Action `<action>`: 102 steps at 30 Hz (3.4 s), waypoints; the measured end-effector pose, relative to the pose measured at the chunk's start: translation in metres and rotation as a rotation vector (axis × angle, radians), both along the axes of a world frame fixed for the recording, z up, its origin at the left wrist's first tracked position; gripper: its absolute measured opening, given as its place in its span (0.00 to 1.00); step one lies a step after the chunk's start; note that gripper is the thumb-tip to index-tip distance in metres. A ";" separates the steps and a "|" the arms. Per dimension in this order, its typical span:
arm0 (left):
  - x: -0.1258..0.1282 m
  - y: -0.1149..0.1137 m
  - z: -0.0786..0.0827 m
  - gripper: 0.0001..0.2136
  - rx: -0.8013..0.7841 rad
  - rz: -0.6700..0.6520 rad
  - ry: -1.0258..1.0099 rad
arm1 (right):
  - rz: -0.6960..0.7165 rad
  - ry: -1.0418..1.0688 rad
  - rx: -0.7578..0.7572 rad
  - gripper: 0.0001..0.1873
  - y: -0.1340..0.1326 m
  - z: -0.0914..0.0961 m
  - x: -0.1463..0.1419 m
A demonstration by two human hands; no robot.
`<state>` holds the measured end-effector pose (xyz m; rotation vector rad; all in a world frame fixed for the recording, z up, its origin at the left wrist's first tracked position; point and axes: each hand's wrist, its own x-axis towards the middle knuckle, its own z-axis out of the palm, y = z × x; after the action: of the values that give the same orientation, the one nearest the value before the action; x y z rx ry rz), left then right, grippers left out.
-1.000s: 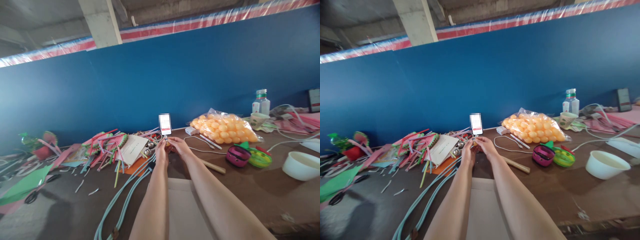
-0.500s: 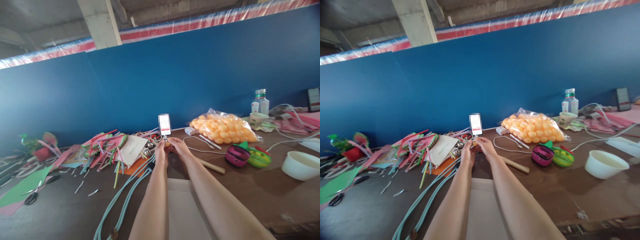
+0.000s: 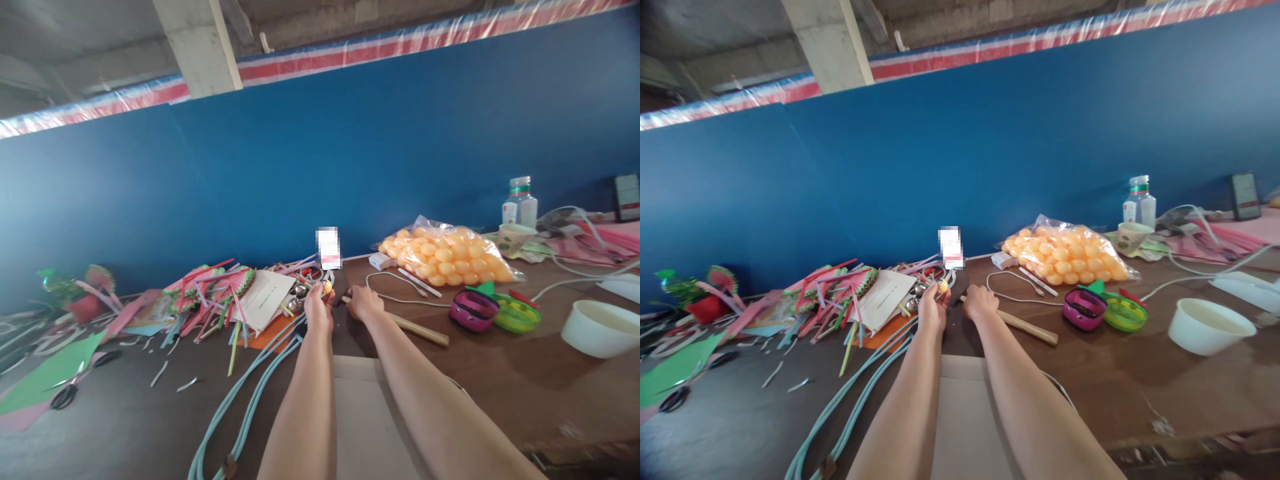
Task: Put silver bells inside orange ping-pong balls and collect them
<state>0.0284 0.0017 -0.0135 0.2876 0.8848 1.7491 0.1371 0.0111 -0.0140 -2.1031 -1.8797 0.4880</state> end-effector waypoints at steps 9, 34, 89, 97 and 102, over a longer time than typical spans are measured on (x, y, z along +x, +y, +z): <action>-0.003 0.004 -0.003 0.01 -0.178 0.098 0.012 | -0.037 0.066 0.362 0.16 -0.008 0.014 -0.002; -0.003 0.002 -0.001 0.03 -0.170 0.078 0.040 | 0.099 0.106 0.596 0.16 -0.020 0.026 -0.014; 0.001 0.012 -0.014 0.03 -0.234 -0.007 0.084 | -0.020 0.572 0.661 0.13 -0.002 0.009 -0.016; 0.001 0.007 -0.013 0.02 -0.213 -0.005 0.069 | 0.001 0.815 0.731 0.15 0.014 0.082 0.022; 0.001 0.007 -0.013 0.03 -0.213 -0.007 0.068 | 0.220 0.458 0.468 0.09 -0.018 0.110 0.107</action>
<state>0.0293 0.0083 -0.0265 0.2100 1.1080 1.6301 0.2440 -0.0073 0.0960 -1.3615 -1.7448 0.4700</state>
